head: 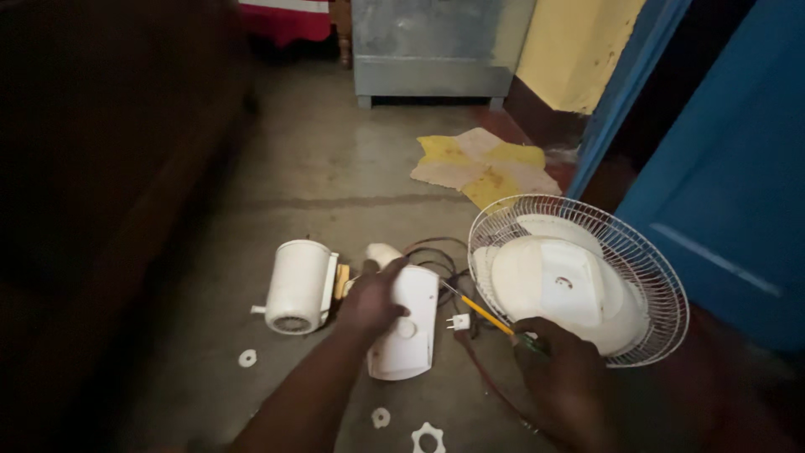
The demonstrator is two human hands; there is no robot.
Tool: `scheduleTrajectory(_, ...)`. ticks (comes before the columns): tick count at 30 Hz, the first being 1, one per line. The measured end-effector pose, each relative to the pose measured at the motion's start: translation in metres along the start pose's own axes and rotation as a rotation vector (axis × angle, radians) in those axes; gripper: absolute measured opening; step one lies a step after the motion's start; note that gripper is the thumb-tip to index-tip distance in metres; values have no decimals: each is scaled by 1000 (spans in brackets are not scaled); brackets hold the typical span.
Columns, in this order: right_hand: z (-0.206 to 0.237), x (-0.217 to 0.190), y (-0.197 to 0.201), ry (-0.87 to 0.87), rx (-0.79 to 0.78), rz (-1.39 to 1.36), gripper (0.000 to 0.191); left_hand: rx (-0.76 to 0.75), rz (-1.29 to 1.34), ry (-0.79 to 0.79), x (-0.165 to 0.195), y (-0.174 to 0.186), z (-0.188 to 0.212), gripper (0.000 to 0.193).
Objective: The person disassembles a white electric fan on the floor, using a screwdriver to remove screws from the base and open the casing. They then inspect the internal wiring and components.
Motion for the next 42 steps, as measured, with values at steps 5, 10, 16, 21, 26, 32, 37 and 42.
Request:
scheduleTrajectory(5, -5, 2, -16, 54, 6, 52, 31, 28, 12, 41, -27, 1, -10, 97)
scheduleTrajectory(10, -7, 1, -25, 36, 16, 115, 32, -17, -18, 99, -27, -14, -17, 100)
scheduleTrajectory(16, -19, 16, -38, 200, 153, 111, 33, -56, -139, 109, -1, -25, -23, 99)
scheduleTrajectory(21, -5, 2, -45, 542, 500, 87, 32, -86, -158, 111, 5, -15, -19, 102)
scheduleTrajectory(26, -23, 22, -55, 28, 38, 151, 29, -51, -146, 128, 2, -15, -20, 98)
scheduleTrajectory(32, -18, 11, -46, 8, -26, 159, 29, -40, -156, 128, 5, -18, -21, 96)
scheduleTrajectory(37, -22, 12, -50, 27, -42, 106, 31, -49, -165, 163, 13, -15, -19, 95)
scheduleTrajectory(42, -26, 13, -55, -20, -85, 143, 30, -45, -162, 156, 17, -13, -17, 97)
Point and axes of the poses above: each hand's wrist, its own z-axis away from the middle knuckle, its own y-axis out of the back of the hand, x = y × z, the point moved 7 cm from there along -z, towards the middle knuckle, and after that the axes turned 10 degrees about z, right-handed, at the moved point
